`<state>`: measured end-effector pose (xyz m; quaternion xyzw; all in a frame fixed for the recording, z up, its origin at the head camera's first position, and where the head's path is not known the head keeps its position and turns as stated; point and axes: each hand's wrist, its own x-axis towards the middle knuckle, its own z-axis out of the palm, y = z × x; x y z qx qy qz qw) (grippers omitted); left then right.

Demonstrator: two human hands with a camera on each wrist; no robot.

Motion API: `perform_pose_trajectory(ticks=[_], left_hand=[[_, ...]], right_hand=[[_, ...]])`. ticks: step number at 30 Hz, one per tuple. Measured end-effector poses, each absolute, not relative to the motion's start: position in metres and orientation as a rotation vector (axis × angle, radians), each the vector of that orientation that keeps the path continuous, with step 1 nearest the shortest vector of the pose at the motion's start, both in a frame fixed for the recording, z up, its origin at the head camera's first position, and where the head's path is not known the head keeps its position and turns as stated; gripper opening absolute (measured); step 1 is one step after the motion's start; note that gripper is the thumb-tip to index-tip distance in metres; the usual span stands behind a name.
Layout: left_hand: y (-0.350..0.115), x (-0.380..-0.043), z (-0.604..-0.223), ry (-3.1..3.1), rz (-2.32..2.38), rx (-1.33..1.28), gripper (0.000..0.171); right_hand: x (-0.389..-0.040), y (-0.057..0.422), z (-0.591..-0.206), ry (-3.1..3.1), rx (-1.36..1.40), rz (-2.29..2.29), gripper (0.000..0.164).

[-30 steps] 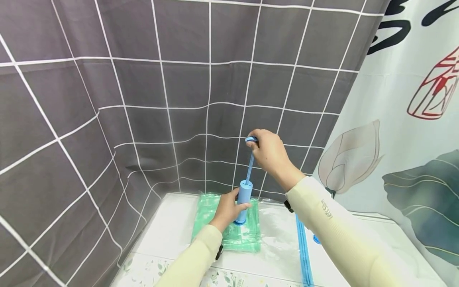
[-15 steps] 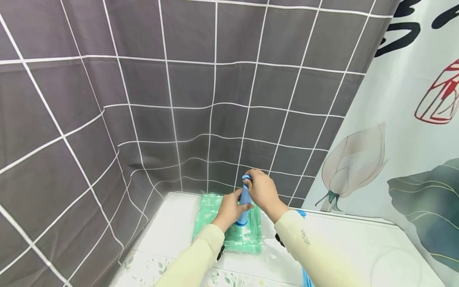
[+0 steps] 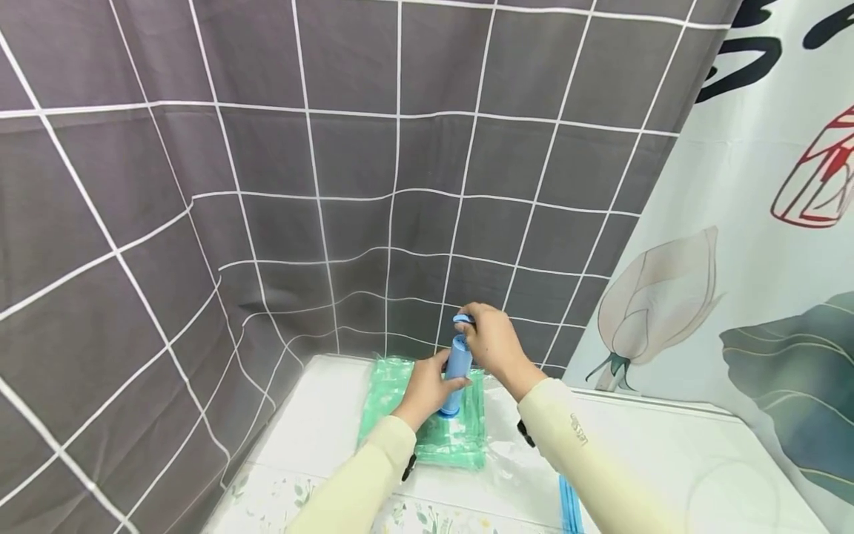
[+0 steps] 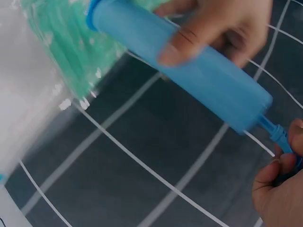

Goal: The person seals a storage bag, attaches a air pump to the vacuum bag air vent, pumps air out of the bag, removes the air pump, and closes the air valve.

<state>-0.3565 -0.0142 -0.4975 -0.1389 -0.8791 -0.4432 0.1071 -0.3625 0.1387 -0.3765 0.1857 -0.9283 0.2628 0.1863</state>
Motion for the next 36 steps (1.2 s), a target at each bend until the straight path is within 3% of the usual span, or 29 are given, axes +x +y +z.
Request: perform_pose_trajectory(ticks=[10, 15, 20, 30, 36], left_hand=[[-0.012, -0.352, -0.495, -2.606, -1.324, -0.393, 0.062], [-0.012, -0.352, -0.493, -2.594, -1.338, -0.403, 0.062], [-0.012, -0.352, -0.492, -2.599, -1.355, -0.394, 0.059], [-0.013, -0.356, -0.494, -2.62, -1.341, -0.378, 0.057], [-0.013, -0.357, -0.496, -2.614, -1.35, -0.376, 0.052]], right_hand=[[-0.356, 0.15, -0.281, -2.58, 0.503, 0.741, 0.022], [-0.353, 0.15, -0.265, -2.548, 0.49, 0.718, 0.026], [-0.357, 0.146, -0.283, -2.521, 0.493, 0.698, 0.027], [-0.361, 0.136, -0.368, -2.617, 0.508, 0.669, 0.024], [-0.359, 0.134, -0.396, -2.627, 0.536, 0.646, 0.022]])
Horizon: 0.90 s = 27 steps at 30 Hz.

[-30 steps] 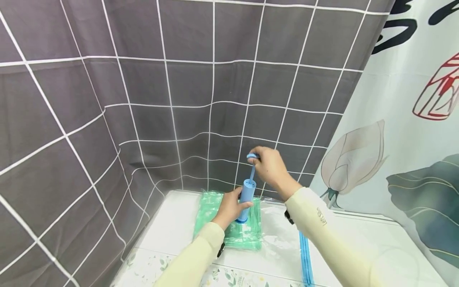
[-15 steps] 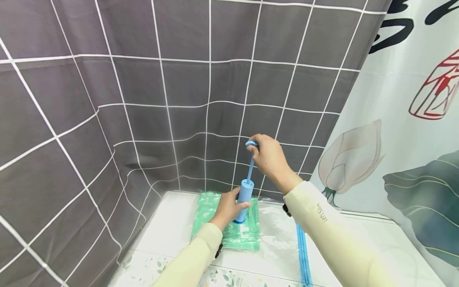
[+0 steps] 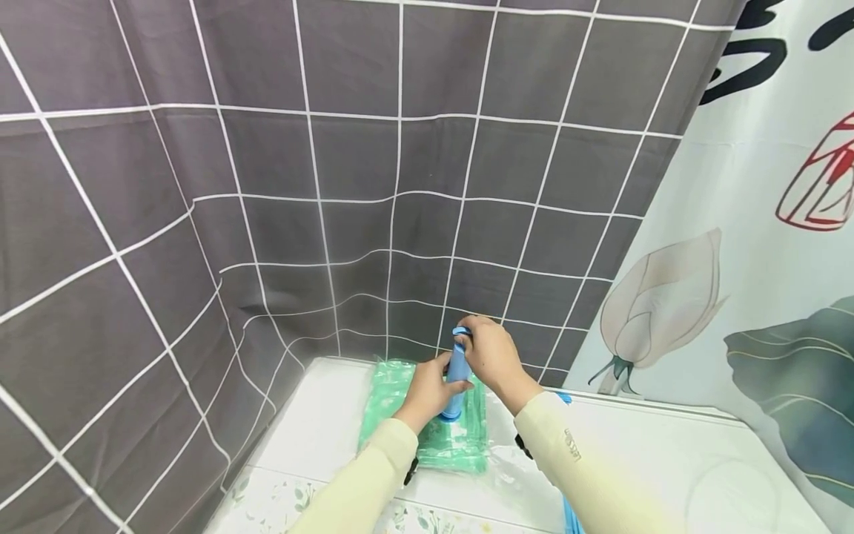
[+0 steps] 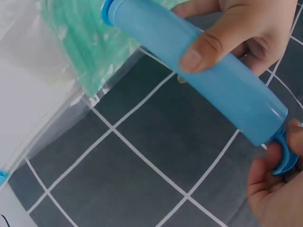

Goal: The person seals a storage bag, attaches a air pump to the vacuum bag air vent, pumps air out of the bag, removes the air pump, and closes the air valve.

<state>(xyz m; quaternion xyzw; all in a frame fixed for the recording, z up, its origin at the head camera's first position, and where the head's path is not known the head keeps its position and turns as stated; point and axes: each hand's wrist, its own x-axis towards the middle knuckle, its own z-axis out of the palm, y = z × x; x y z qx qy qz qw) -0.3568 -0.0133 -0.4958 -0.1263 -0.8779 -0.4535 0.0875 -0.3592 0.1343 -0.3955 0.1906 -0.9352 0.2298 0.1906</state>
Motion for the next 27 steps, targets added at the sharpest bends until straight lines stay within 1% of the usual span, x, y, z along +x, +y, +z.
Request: perform_pose_trajectory(ticks=[5, 10, 14, 22, 24, 27], left_hand=[[-0.013, -0.354, -0.498, -2.611, -1.342, -0.381, 0.052], [-0.013, -0.355, -0.498, -2.606, -1.282, -0.387, 0.055], [-0.012, -0.354, -0.497, -2.606, -1.27, -0.386, 0.057], [-0.011, -0.352, -0.493, -2.59, -1.292, -0.419, 0.057], [-0.013, -0.35, -0.492, -2.586, -1.305, -0.418, 0.057], [-0.014, -0.348, -0.493, -2.592, -1.319, -0.412, 0.058]], right_hand=[[-0.358, 0.134, -0.395, -2.617, 0.536, 0.678, 0.022], [-0.357, 0.136, -0.374, -2.624, 0.521, 0.701, 0.023], [-0.358, 0.143, -0.345, -2.628, 0.524, 0.684, 0.021], [-0.347, 0.155, -0.265, -2.626, 0.555, 0.621, 0.019], [-0.345, 0.153, -0.253, -2.631, 0.556, 0.612, 0.021], [-0.344, 0.152, -0.248, -2.641, 0.542, 0.607, 0.022]])
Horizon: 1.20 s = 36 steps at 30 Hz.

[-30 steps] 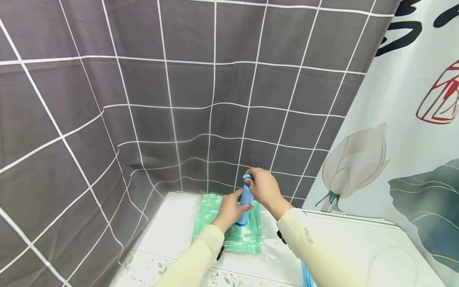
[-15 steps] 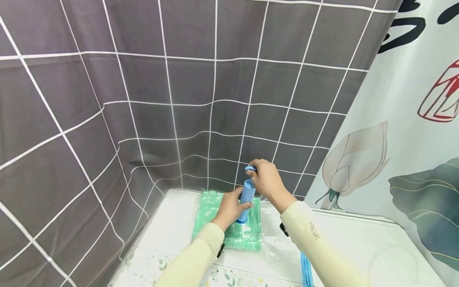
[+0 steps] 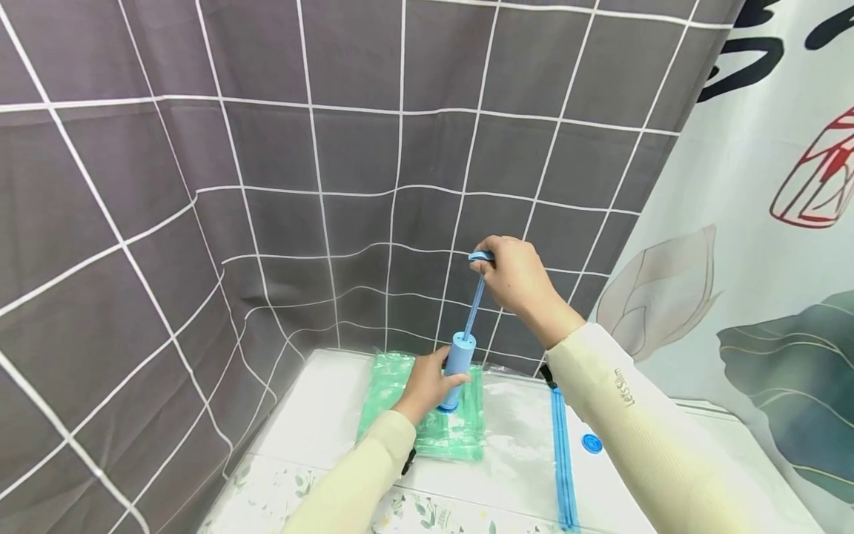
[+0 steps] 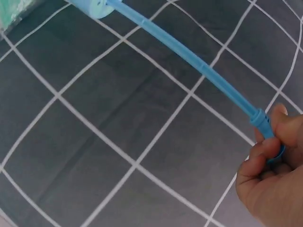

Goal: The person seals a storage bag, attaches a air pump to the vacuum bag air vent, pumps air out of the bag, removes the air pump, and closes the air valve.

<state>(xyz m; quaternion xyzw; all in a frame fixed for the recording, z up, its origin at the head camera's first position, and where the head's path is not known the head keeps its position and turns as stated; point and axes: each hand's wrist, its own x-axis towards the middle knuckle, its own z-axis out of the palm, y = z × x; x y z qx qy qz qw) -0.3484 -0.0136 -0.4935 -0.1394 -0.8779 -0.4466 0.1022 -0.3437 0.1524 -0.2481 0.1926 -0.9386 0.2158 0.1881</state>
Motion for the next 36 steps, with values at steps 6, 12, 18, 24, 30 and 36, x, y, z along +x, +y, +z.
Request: perform_pose_trajectory(ticks=[6, 12, 18, 24, 30, 36], left_hand=[[-0.011, -0.349, -0.492, -2.614, -1.338, -0.384, 0.06], [-0.012, -0.353, -0.492, -2.626, -1.325, -0.359, 0.057], [-0.011, -0.354, -0.495, -2.616, -1.311, -0.392, 0.05], [-0.015, -0.354, -0.494, -2.581, -1.304, -0.383, 0.051], [-0.014, -0.355, -0.495, -2.615, -1.312, -0.353, 0.056], [-0.027, -0.359, -0.504, -2.667, -1.403, -0.398, 0.068]], right_hand=[[-0.346, 0.152, -0.268, -2.599, 0.516, 0.633, 0.024], [-0.358, 0.144, -0.332, -2.616, 0.558, 0.635, 0.022], [-0.359, 0.14, -0.385, -2.675, 0.538, 0.668, 0.022], [-0.359, 0.14, -0.394, -2.654, 0.505, 0.731, 0.025], [-0.355, 0.147, -0.399, -2.682, 0.452, 0.91, 0.042], [-0.35, 0.15, -0.428, -2.723, 0.298, 1.126, 0.072]])
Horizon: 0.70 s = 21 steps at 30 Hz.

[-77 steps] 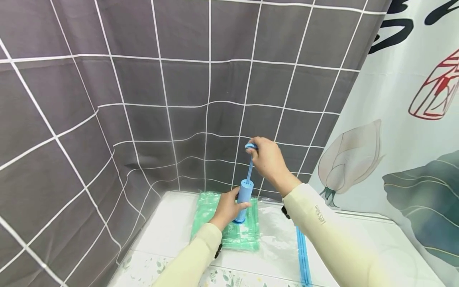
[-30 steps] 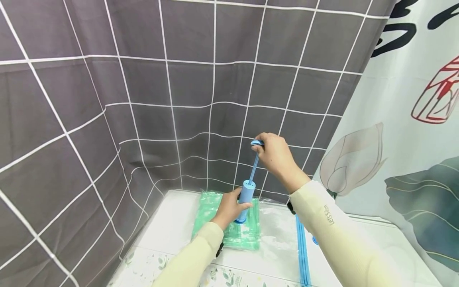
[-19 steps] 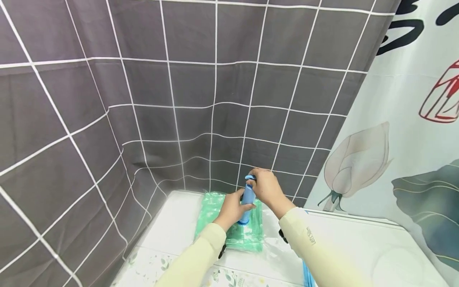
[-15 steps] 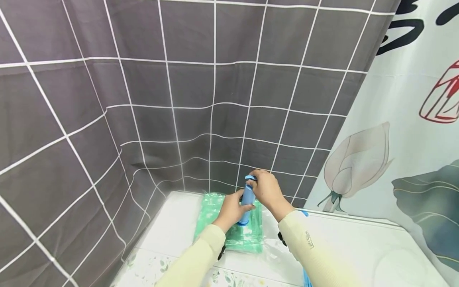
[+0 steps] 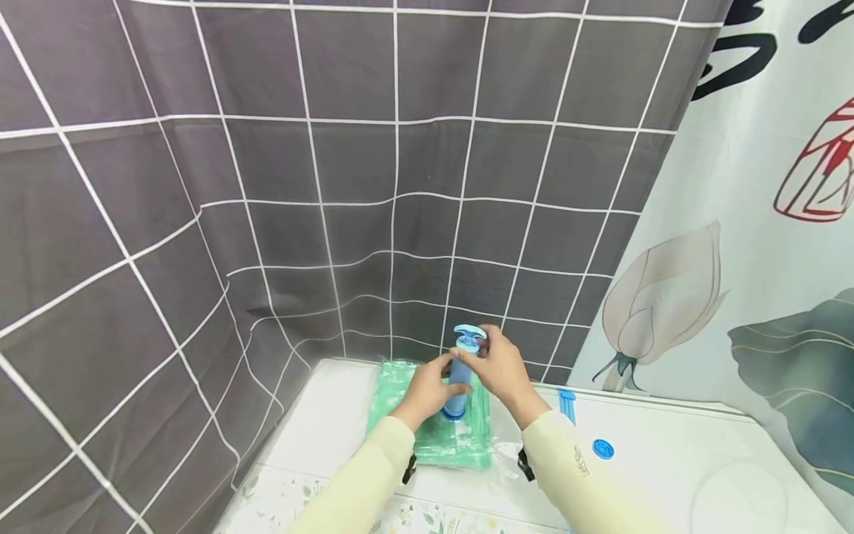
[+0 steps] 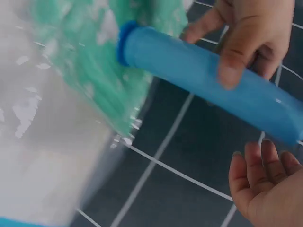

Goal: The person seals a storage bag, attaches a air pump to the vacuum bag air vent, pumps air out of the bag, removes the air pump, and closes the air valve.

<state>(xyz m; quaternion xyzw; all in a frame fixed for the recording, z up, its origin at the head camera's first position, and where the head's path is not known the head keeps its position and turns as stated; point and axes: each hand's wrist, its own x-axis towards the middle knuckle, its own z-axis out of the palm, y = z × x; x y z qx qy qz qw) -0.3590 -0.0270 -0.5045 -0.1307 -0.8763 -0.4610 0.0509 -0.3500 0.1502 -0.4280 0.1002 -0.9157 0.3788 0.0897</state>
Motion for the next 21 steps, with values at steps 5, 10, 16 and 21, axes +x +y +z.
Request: perform_pose_trajectory(ticks=[5, 10, 16, 21], left_hand=[[-0.075, -0.386, -0.56, -2.748, -1.018, -0.435, 0.071], [-0.121, -0.37, -0.548, -2.936, -0.817, -0.299, 0.073], [-0.144, -0.355, -0.54, -3.044, -0.8, -0.31, 0.075], [-0.149, -0.372, -0.564, -3.033, -0.737, -0.297, 0.074]], right_hand=[[-0.35, 0.142, -0.454, -2.699, 0.2, 1.228, 0.08], [-0.349, 0.134, -0.469, -2.681, 0.126, 1.155, 0.085], [-0.352, 0.133, -0.472, -2.657, 0.144, 1.032, 0.061], [-0.369, 0.144, -0.485, -2.601, 0.271, 1.028, 0.063]])
